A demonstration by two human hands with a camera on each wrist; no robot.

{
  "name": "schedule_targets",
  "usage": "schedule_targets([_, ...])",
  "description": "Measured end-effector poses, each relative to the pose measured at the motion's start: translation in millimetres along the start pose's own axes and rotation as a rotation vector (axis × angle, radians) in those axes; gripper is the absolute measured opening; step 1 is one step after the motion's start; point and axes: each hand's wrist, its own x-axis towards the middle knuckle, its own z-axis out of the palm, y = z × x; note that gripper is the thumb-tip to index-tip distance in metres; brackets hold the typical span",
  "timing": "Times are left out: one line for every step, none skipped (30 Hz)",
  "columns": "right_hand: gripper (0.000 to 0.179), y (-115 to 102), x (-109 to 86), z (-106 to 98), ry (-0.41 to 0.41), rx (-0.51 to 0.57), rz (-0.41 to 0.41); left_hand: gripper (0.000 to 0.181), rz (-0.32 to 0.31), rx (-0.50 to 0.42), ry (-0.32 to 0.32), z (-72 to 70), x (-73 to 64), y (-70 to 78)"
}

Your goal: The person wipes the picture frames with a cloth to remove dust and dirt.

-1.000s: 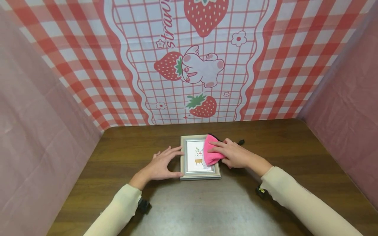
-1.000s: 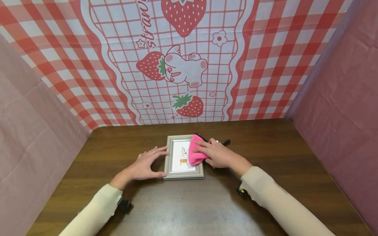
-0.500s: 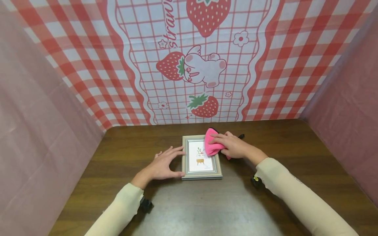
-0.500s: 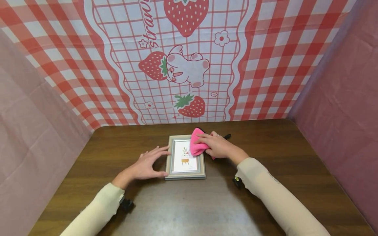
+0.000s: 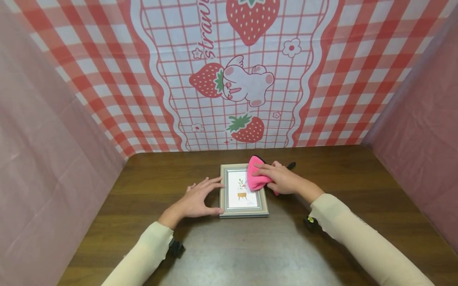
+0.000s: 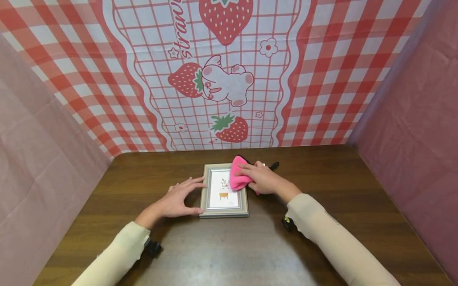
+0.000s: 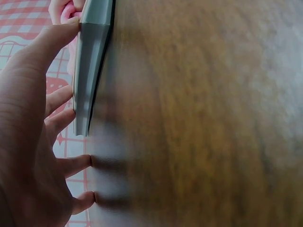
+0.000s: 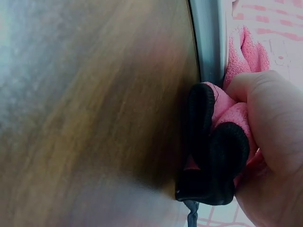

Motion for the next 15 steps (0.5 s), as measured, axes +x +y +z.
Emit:
schedule_targets([0.052, -0.6, -0.7, 0.1, 0.001, -0.004, -0.001, 0.085, 0.000, -0.001, 0.001, 0.0, 0.2, 0.1])
schedule_targets([0.052, 6.2, -1.0, 4.3, 0.014, 0.002, -0.029, 0.085, 0.000, -0.001, 0.002, -0.1, 0.2, 0.1])
schedule_targets([0.052, 6.1, -1.7, 4.8, 0.018, 0.004, -0.035, 0.085, 0.000, -0.001, 0.003, 0.0, 0.4, 0.0])
schedule_targets([0.052, 5.0, -2.9, 4.6, 0.019, 0.005, -0.041, 0.085, 0.000, -0.001, 0.004, 0.1, 0.6, -0.1])
schedule_targets([0.052, 4.0, -4.0, 4.8, 0.018, 0.003, -0.045, 0.085, -0.001, 0.000, 0.003, 0.1, 0.7, -0.1])
schedule_targets([0.052, 2.8, -5.2, 4.9, 0.014, -0.001, -0.045, 0.085, 0.000, 0.000, 0.003, 0.3, 0.7, -0.3])
schedule_targets([0.053, 1.2, -6.5, 5.1, 0.009, -0.006, -0.044, 0.085, 0.000, 0.000, 0.003, 0.3, 0.8, -0.2])
schedule_targets([0.053, -0.5, -7.9, 5.3, 0.004, -0.010, -0.041, 0.084, -0.001, 0.000, 0.002, 0.3, 0.7, -0.1])
schedule_targets([0.054, -9.4, -9.6, 1.5, -0.012, -0.020, -0.012, 0.084, -0.001, 0.000, 0.002, 0.2, 0.7, 0.1])
schedule_targets([0.054, -10.8, -11.1, 1.9, -0.017, -0.026, -0.010, 0.084, -0.002, 0.000, 0.002, 0.0, 0.5, 0.3])
schedule_targets([0.054, -12.2, -12.7, 2.4, -0.020, -0.032, -0.009, 0.084, -0.001, -0.001, 0.002, -0.2, 0.3, 0.6])
schedule_targets([0.054, -13.6, -14.7, 2.7, -0.022, -0.033, -0.010, 0.084, -0.001, 0.000, 0.003, -0.4, 0.1, 0.9])
schedule_targets([0.054, -15.2, -16.9, 2.8, -0.021, -0.031, -0.011, 0.084, 0.000, 0.000, 0.003, -0.7, -0.1, 1.2])
schedule_targets([0.054, -16.4, -19.1, 2.9, -0.019, -0.031, -0.018, 0.084, 0.000, 0.001, 0.003, -0.7, -0.2, 1.3])
schedule_targets([0.054, -17.8, -21.3, 3.0, -0.017, -0.030, -0.025, 0.084, 0.001, 0.003, 0.003, -0.8, -0.3, 1.4])
